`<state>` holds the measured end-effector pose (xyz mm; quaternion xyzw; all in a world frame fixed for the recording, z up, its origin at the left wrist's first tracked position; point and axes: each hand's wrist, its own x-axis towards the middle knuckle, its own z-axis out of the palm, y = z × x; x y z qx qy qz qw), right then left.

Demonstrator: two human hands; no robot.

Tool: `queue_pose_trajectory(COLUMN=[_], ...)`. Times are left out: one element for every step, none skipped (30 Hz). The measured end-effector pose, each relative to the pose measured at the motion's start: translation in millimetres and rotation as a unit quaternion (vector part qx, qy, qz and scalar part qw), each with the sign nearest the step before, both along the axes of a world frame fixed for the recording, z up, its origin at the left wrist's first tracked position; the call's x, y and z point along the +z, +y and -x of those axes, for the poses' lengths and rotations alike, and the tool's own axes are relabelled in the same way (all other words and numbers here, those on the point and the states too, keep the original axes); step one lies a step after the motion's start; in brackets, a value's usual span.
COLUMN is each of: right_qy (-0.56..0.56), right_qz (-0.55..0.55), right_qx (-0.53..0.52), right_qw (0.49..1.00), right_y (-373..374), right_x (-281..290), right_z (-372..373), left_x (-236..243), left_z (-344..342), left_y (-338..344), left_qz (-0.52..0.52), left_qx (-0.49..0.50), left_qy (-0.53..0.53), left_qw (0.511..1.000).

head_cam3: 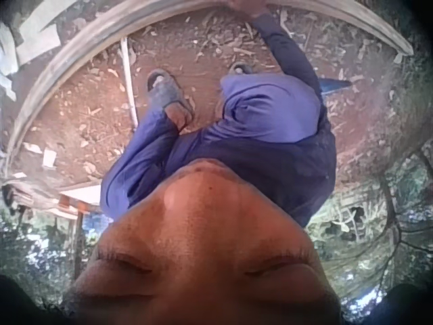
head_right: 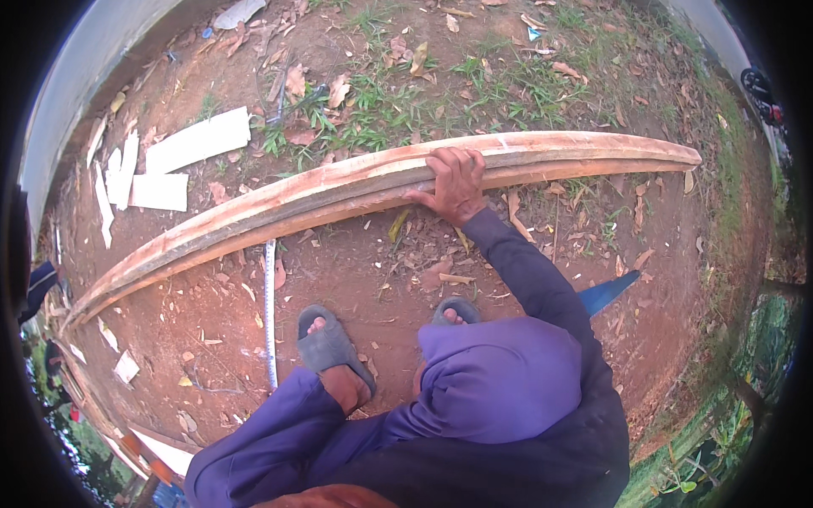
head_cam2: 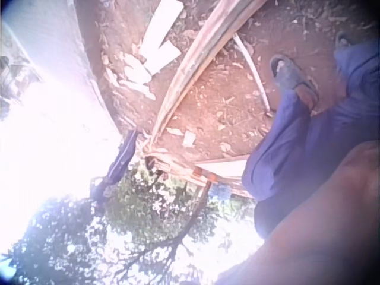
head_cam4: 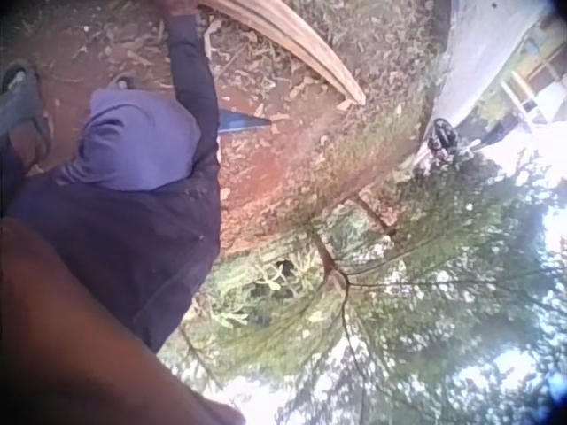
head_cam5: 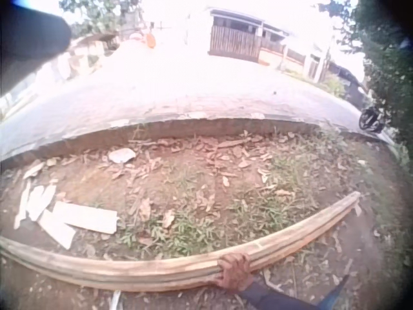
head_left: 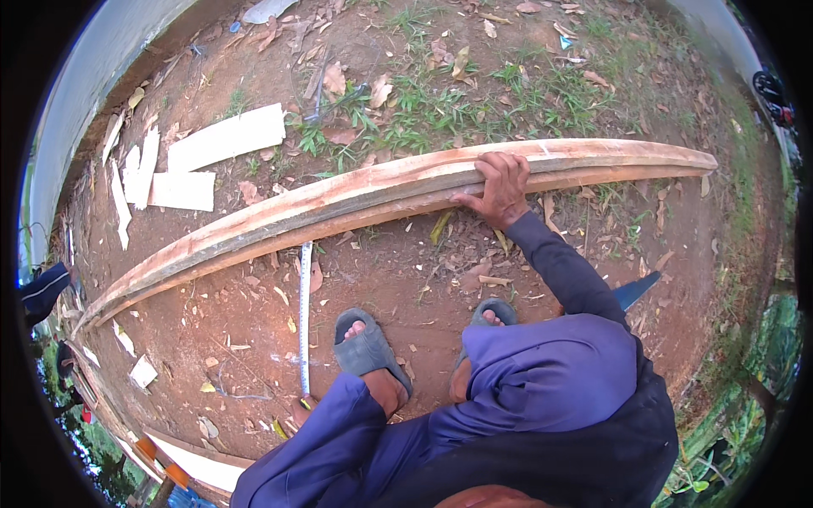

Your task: The person measures a long wooden plank with a tape measure, marks the measurement, and then uses a hand saw to cut the plank. The person holds the plank steady with one hand while sawing with the other.

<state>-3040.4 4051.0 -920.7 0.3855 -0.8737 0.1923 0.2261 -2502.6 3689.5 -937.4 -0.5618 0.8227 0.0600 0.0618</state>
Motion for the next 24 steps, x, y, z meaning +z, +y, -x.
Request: queue_pose_trajectory(right_qy=[-0.002,-0.012,-0.016,-0.018,-0.027,-0.035,-0.028,-0.022,-0.026,-0.031,-0.037,-0.05,-0.064,-0.08,-0.063,-0.089,-0.113,-0.139,-0.159,-0.235,-0.309,-0.381,-0.329,-0.279], right_qz=[-0.003,0.005,0.008,0.009,0.007,0.005,0.001,-0.004,-0.029,-0.056,-0.077,-0.097,-0.117,-0.138,-0.122,-0.138,-0.152,-0.171,-0.144,-0.188,-0.23,-0.269,-0.269,-0.271], right_qx=[-0.006,-0.008,-0.012,-0.016,-0.017,-0.019,-0.016,-0.015,-0.023,-0.03,-0.034,-0.036,-0.036,-0.032,-0.023,-0.011,0.005,0.016,0.054,0.062,0.07,0.076,0.089,0.097], right_qw=[1.0,1.0,1.0,1.0,0.999,0.999,0.999,1.0,0.999,0.998,0.996,0.993,0.99,0.987,0.99,0.986,0.982,0.975,0.975,0.952,0.92,0.881,0.901,0.916], right_y=[2.5,6.5,7.9,9.3,9.6,10.5,9.8,12.3,10.1,8.9,6.0,4.8,3.8,1.9,0.0,-0.6,-5.2,-3.3,-1.7,-7.5,-12.4,-14.8,-17.6,-13.3], right_x=[2.9,1.9,0.4,3.0,5.3,7.9,6.1,7.2,17.4,29.6,42.2,50.1,57.5,60.0,61.2,65.4,75.5,81.9,70.2,73.3,78.0,81.7,79.7,73.3], right_z=[-5.6,-13.9,-19.3,-21.3,-23.0,-21.9,-18.9,-16.6,-16.4,-19.3,-19.1,-17.0,-13.1,-11.9,-6.0,2.6,15.0,25.5,36.2,43.2,48.6,50.6,50.3,45.1], left_x=[1.5,-2.0,-6.4,-8.9,-11.7,-15.5,-19.9,-23.6,-25.5,-28.1,-29.3,-28.2,-31.0,-30.8,-31.4,-31.8,-31.0,-32.0,-32.5,-33.8,-34.0,-33.1,-32.6,-34.4], left_z=[2.2,7.0,8.6,9.0,11.1,16.5,21.0,26.4,32.3,36.9,41.6,43.4,48.4,49.0,50.2,51.3,51.9,53.8,53.9,57.5,57.1,56.3,55.7,56.6], left_y=[-1.7,-1.9,-2.8,-3.2,-4.1,-4.7,-4.9,-6.0,-9.7,-11.2,-13.0,-15.7,-18.1,-19.8,-21.5,-23.2,-26.1,-26.7,-26.3,-30.1,-31.7,-33.3,-36.0,-34.3], left_qz=[0.004,0.002,0.003,0.006,0.01,0.011,0.013,0.014,0.019,0.02,0.023,0.025,0.026,0.026,0.025,0.025,0.028,0.024,0.02,0.022,0.023,0.024,0.029,0.028], left_qx=[-0.004,-0.012,-0.015,-0.015,-0.017,-0.023,-0.029,-0.035,-0.039,-0.045,-0.05,-0.054,-0.059,-0.061,-0.063,-0.065,-0.064,-0.066,-0.067,-0.07,-0.07,-0.07,-0.067,-0.068], left_qy=[-0.001,-0.001,0.0,0.003,0.001,0.001,0.003,0.004,0.005,0.004,0.006,0.006,0.007,0.007,0.008,0.008,0.009,0.011,0.009,0.01,0.009,0.009,0.011,0.013], left_qw=[1.0,1.0,1.0,1.0,1.0,1.0,0.999,0.999,0.999,0.999,0.998,0.998,0.998,0.998,0.998,0.998,0.997,0.997,0.998,0.997,0.997,0.997,0.997,0.997])
